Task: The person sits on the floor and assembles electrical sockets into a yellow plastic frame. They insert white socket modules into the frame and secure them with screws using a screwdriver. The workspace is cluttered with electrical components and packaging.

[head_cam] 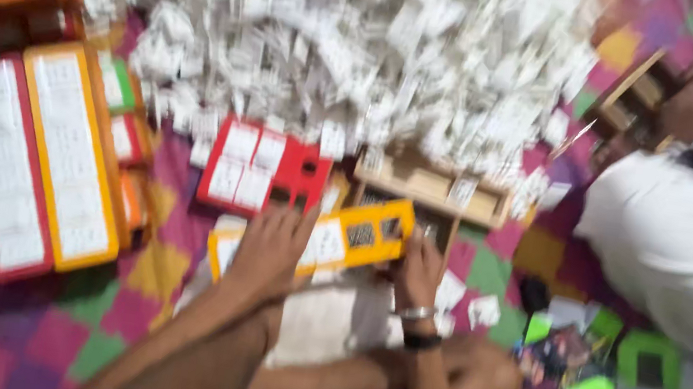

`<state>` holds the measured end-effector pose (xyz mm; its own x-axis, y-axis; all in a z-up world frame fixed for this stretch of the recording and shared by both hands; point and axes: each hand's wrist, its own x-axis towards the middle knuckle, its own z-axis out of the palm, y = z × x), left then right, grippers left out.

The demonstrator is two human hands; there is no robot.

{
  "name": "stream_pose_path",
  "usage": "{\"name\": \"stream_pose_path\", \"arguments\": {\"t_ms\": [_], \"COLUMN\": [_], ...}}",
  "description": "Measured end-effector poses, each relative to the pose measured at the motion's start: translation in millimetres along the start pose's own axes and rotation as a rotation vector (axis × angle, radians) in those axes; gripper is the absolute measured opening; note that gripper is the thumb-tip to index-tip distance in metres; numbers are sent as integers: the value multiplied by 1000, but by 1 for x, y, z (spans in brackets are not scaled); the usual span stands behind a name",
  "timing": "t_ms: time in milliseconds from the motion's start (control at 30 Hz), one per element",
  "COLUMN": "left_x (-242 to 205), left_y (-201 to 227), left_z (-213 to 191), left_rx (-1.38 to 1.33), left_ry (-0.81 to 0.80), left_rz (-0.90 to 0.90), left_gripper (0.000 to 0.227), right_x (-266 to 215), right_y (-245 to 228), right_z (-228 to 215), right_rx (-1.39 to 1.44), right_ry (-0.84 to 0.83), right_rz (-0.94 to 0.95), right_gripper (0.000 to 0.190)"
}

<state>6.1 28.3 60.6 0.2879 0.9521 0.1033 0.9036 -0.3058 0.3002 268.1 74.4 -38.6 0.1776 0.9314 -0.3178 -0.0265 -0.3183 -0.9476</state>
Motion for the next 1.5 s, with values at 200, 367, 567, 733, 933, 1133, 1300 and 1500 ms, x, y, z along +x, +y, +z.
{"name": "stream_pose_path", "arguments": {"t_ms": [200,367,567,733,933,1133,1300,1500], "left_x": [-22,-27,-18,-16,-26,-36,-30,-29], "left_y": [-6,-10,-2,-13,-26,-30,-27,-21], "left_z": [21,28,19,24,24,35,26,19], "left_rx": [-27,-40,-38,-23,-71,-62,-46,-43], "left_ry": [71,-23,52,-111,56,34,36,8], "left_rz": [-211,-263,-218,-330,-351,-356,-350,-330], "left_gripper": [94,97,98,110,103,103,103,106], "right_x": [16,18,26,22,12,18,24,16], "right_y": [8,28,34,40,29,38,45,54], "right_z": [0,31,24,13,-1,13,15,1], "right_rx": [-884,-1252,-1139,-737,118,21,10,-31], "right_ry": [-141,-223,-190,-3,-255,-307,-378,-258], "right_rz": [-752,-579,-546,-748,28,143,107,-1], "right_gripper": [21,15,11,13,17,16,19,16]}}
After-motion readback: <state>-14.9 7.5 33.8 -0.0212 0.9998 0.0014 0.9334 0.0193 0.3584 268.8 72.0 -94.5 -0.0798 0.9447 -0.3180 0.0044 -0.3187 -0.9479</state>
